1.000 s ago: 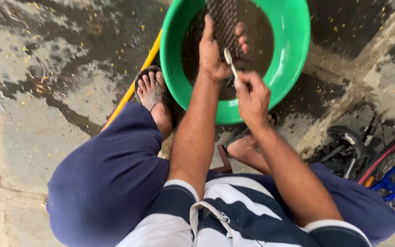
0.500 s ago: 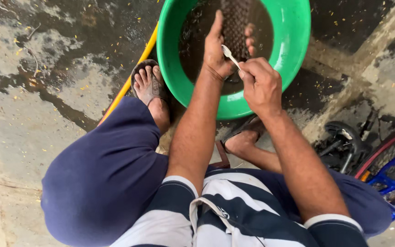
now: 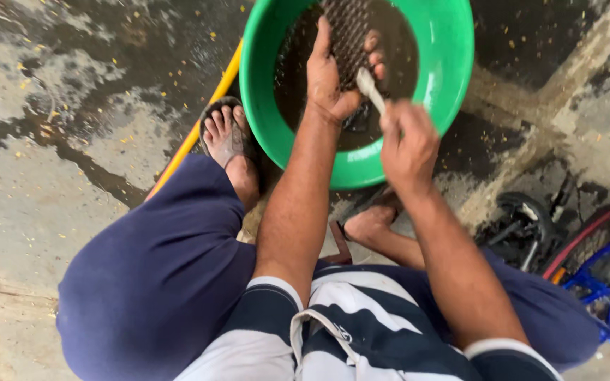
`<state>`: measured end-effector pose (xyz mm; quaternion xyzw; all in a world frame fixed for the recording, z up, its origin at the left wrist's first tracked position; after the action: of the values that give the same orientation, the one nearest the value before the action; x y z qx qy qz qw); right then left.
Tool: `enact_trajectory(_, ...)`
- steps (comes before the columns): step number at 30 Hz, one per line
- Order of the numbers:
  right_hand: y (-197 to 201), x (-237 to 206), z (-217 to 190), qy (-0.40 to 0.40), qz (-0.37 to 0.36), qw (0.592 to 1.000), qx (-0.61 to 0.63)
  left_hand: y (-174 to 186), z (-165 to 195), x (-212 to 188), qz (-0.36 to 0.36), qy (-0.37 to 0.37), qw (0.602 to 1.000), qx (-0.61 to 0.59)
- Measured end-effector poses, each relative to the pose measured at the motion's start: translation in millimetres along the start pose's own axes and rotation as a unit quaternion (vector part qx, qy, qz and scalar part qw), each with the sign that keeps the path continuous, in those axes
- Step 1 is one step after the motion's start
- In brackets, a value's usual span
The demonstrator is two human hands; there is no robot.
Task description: The person scrubs a bicycle chain with a toothbrush in a green basin of water, then rinses it by hand. The chain is held and manipulated throughout the process.
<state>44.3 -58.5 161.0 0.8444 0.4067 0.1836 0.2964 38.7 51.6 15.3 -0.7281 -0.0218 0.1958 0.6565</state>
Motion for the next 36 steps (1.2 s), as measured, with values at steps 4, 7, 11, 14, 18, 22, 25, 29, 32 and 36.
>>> enact_trajectory(4, 0.3, -0.7, 12.7, -0.024, -0.04, 0.999, -0.015, 1.1, 0.5, 1.5, 0.012, -0.009, 0.998, 0.056)
enact_trajectory(7, -0.6, -7.4, 15.0, 0.016, -0.028, 0.999, 0.024, -3.9, 1.3, 3.1, 0.002, -0.018, 0.999, 0.028)
enact_trajectory(11, -0.3, -23.1, 30.2, -0.035, -0.014, 0.999, 0.015, -4.2, 9.6, 1.3, 0.021, -0.035, 0.998, 0.056)
enact_trajectory(14, 4.8, -30.3, 43.2, -0.063, -0.026, 0.997, 0.036, 0.2, 29.5, -0.5, 0.02, -0.072, 0.994, 0.085)
enact_trajectory(18, 12.6, -20.9, 67.5, -0.139, 0.023, 0.982, 0.13, 10.3, 24.7, -1.7, 0.072, -0.032, 0.988, 0.131)
enact_trajectory(22, -11.0, -4.4, 99.0, -0.33, 0.078, 0.878, 0.338, 3.3, 9.7, 0.7, 0.075, -0.028, 0.979, 0.189)
enact_trajectory(25, -30.0, 8.3, 100.2, -0.346, 0.031, 0.868, 0.354, -1.4, 8.5, -4.1, 0.056, -0.027, 0.969, 0.237)
enact_trajectory(29, -41.4, 3.8, 101.8, -0.398, 0.007, 0.833, 0.386, 1.0, 8.7, -6.5, 0.033, -0.033, 0.976, 0.214)
enact_trajectory(32, -41.9, -3.4, 99.5, -0.396, 0.017, 0.85, 0.347, 10.2, 6.7, -0.3, 0.073, -0.072, 0.97, 0.221)
enact_trajectory(36, -42.2, -2.3, 84.4, -0.288, 0.08, 0.897, 0.324, 12.5, 1.5, 4.1, 0.048, -0.121, 0.975, 0.179)
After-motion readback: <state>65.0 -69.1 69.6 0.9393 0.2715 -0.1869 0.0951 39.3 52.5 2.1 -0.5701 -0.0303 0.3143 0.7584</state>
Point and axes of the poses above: each hand's wrist, its own x-axis towards the middle knuckle, its own y-axis out of the back of the hand, z = x × y, the point moved 6 cm from there along x, towards the middle knuckle, and after that the axes turned 12 degrees about x, right-handed, at the moved point
